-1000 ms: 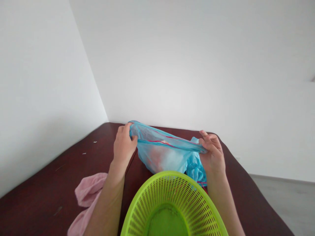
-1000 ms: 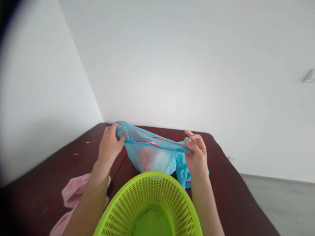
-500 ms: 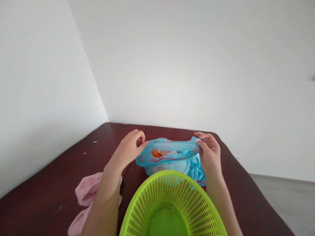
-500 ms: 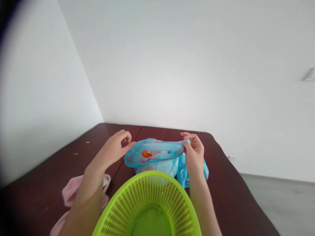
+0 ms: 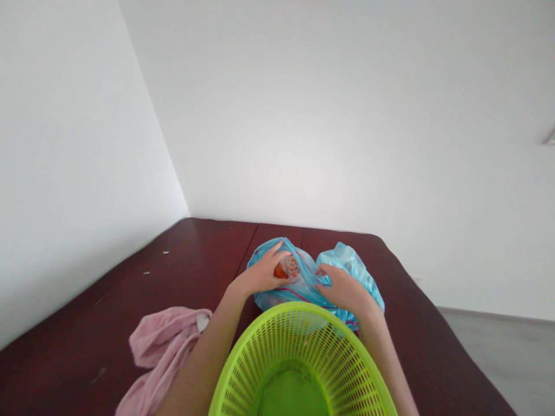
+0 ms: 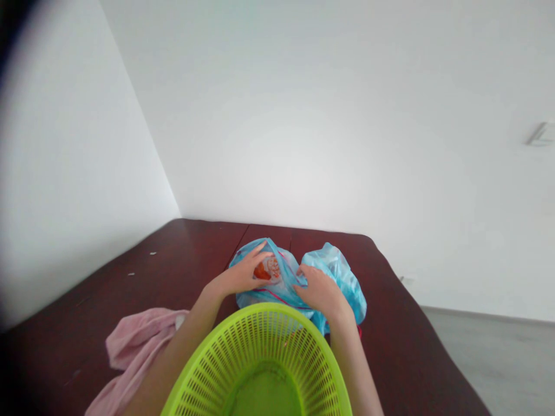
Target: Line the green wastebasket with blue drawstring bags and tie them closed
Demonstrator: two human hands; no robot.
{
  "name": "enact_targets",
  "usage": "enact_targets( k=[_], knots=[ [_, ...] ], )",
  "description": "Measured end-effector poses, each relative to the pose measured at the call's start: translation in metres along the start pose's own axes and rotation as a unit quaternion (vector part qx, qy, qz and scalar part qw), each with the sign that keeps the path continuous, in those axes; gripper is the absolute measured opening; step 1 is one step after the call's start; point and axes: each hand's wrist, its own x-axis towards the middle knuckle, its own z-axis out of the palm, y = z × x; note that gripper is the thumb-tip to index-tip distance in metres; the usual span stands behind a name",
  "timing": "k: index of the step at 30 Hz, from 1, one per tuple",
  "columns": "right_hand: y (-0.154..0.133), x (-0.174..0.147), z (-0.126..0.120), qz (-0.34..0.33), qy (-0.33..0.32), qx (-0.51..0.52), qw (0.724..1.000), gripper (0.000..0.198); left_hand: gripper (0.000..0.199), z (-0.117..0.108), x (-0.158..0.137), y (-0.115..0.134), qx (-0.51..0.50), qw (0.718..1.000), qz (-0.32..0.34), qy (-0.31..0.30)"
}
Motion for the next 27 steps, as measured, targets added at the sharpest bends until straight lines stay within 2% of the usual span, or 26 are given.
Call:
enact_targets(
  k=[3,6,8,11,17,19,20,22,24,25,27],
  knots=[
    [0.004,0.003,0.005,0.023,0.026,-0.035,0.999,0.024,0.127,0.016,0.004,-0.004,0.006,0.999,-0.023,-0.034],
    [0.007,0.011,0.006,0.095,0.077,-0.092,0.988,0.029,0.146,0.032,0.007,-0.012,-0.003,0.996,-0.047,-0.080],
    [0.010,0.016,0.007,0.140,0.095,-0.105,0.980,0.035,0.152,0.039,0.008,-0.018,-0.008,0.994,-0.052,-0.097],
    [0.014,0.021,0.011,0.180,0.087,-0.096,0.975,0.041,0.157,0.042,0.007,-0.026,-0.018,0.992,-0.058,-0.114],
    [0.014,0.020,0.018,0.196,0.095,-0.099,0.971,0.035,0.162,0.042,0.004,-0.032,-0.014,0.982,-0.090,-0.162],
    [0.006,0.019,0.011,0.159,0.111,-0.095,0.976,0.034,0.163,0.046,0.005,-0.029,-0.002,0.981,-0.100,-0.164],
    [0.001,0.020,0.006,0.119,0.130,-0.085,0.981,0.034,0.162,0.048,0.005,-0.027,0.003,0.982,-0.100,-0.160],
    [-0.013,0.023,0.000,0.010,0.176,-0.033,0.984,0.028,0.158,0.051,0.007,-0.023,0.008,0.985,-0.094,-0.148],
    [-0.026,0.028,-0.001,-0.088,0.196,0.043,0.976,0.018,0.149,0.054,0.008,-0.019,0.011,0.987,-0.082,-0.136],
    [-0.030,0.030,0.002,-0.114,0.186,0.070,0.974,0.015,0.143,0.054,0.009,-0.017,0.012,0.989,-0.075,-0.130],
    [-0.035,0.032,0.011,-0.118,0.132,0.079,0.981,0.015,0.125,0.054,0.010,-0.015,0.013,0.991,-0.059,-0.118]
  ],
)
